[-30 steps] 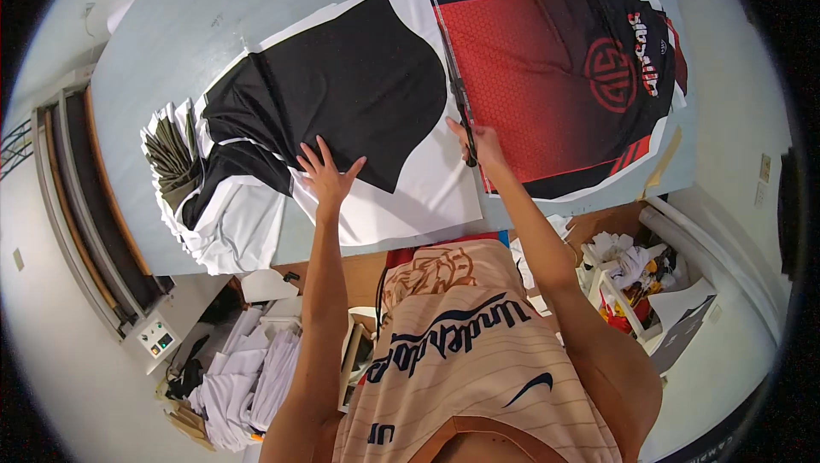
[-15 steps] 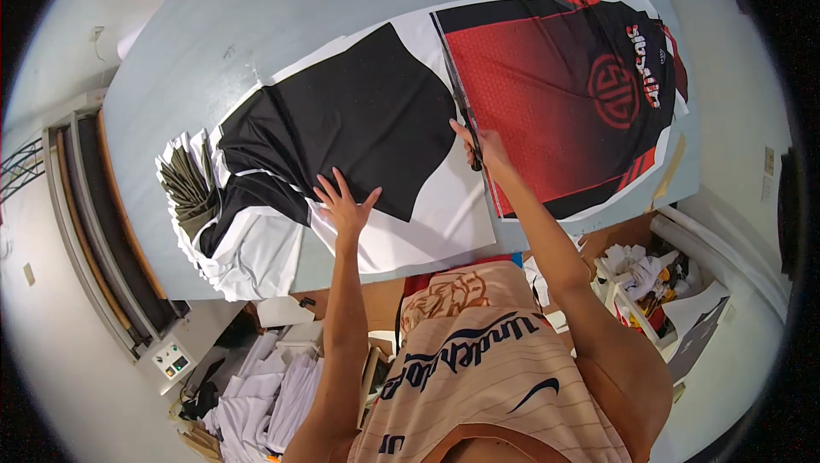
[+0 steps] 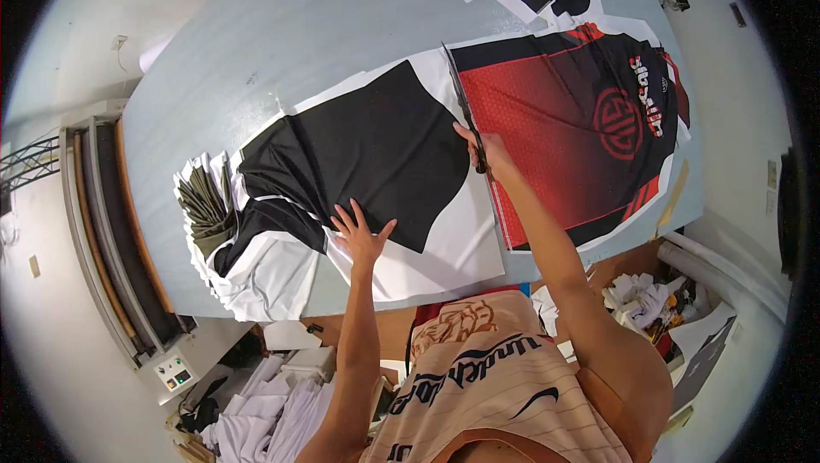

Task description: Cutting pieces of fabric using scissors according to a paper template.

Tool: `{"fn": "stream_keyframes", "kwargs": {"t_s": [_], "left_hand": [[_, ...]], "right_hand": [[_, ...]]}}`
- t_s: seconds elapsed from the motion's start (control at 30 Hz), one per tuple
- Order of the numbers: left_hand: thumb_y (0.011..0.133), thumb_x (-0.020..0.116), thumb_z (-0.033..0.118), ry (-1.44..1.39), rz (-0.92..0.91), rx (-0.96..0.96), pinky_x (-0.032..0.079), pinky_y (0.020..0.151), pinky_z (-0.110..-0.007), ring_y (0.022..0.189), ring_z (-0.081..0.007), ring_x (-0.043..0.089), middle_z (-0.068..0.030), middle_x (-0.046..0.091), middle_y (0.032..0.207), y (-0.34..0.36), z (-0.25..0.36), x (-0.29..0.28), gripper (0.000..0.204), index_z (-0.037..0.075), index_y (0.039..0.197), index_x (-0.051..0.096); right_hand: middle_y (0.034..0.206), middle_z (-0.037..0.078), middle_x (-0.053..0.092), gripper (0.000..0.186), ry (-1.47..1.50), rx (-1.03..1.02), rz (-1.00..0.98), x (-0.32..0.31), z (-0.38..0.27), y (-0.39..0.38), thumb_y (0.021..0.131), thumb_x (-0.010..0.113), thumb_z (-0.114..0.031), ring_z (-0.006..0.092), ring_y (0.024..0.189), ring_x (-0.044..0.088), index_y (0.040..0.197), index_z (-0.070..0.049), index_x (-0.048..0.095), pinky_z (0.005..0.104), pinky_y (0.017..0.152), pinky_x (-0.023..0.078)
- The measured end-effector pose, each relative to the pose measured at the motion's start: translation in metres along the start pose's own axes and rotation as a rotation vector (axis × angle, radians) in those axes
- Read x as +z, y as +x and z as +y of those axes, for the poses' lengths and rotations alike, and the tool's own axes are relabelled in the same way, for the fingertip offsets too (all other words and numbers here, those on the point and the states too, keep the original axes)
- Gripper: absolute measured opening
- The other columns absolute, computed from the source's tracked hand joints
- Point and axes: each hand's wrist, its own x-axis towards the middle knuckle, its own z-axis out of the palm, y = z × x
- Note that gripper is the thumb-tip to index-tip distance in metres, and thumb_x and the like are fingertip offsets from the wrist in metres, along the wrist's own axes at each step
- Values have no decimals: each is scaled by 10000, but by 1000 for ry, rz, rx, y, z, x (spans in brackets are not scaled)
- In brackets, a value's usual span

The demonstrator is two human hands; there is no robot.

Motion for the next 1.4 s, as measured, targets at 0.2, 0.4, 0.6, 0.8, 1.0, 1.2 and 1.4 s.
{"fn": "stream_keyframes", "kwargs": {"t_s": [0.2, 0.4, 0.6, 0.8, 1.0, 1.2, 1.4], "left_hand": [[749, 790, 802, -36, -17, -9, 280, 1077, -847, 1567, -613, 132, -306, 81, 1755, 1, 4, 4, 1303, 176, 1724, 195], [746, 790, 801, -39, -10, -35, 274, 1090, -841, 1571, -601, 133, -306, 89, 1753, -3, -5, -2, 1295, 175, 1721, 210], [827, 859, 459, -209, 259, 268, 282, 1187, -665, 1537, -490, 317, -269, 385, 1647, -10, 81, -20, 857, 64, 1511, 526], [799, 861, 517, -314, -127, 911, 192, 1271, -663, 1594, -434, 258, -239, 315, 1703, -92, 253, 29, 993, 196, 1631, 422], [957, 718, 268, -198, -164, 970, 496, 981, -596, 1278, -409, 599, -204, 615, 1414, -117, 309, 114, 426, 182, 1364, 630], [1021, 656, 64, -1160, -1027, 1104, 568, 825, -446, 967, -248, 744, -95, 745, 981, -221, 313, -106, 170, 10, 1179, 690], [1084, 614, 168, -1171, -748, 1459, 526, 860, -310, 901, -86, 620, -22, 678, 997, -369, 18, -207, 205, 40, 1233, 675]], "right_hand": [[550, -3, 557, 588, 33, -161, 60, -5, 1, 21, 831, 896, -548, 119, 462, 566, 579, -172, 521, 297, 476, 438], [613, 161, 645, 559, -417, -566, 388, -16, 56, -40, 903, 836, -505, 238, 532, 661, 755, 6, 667, 423, 560, 481], [679, 145, 700, 379, -234, -490, 619, -75, 151, -153, 986, 794, -318, 207, 617, 699, 853, 22, 691, 377, 592, 494], [691, 52, 678, 370, -148, -477, 840, -113, 224, -268, 979, 813, -287, 98, 611, 659, 824, 16, 667, 305, 527, 494], [734, 47, 687, 382, 11, -367, 997, -136, 269, -373, 972, 816, -339, 156, 649, 728, 905, 19, 701, 283, 524, 512], [728, 76, 693, 374, 411, -402, 1320, -171, 373, -427, 988, 797, -329, 168, 624, 722, 872, 11, 692, 285, 512, 520], [813, 121, 723, 243, 448, -532, 1226, -261, 414, -402, 1008, 660, -171, 226, 670, 732, 989, 68, 690, 343, 565, 569]]}}
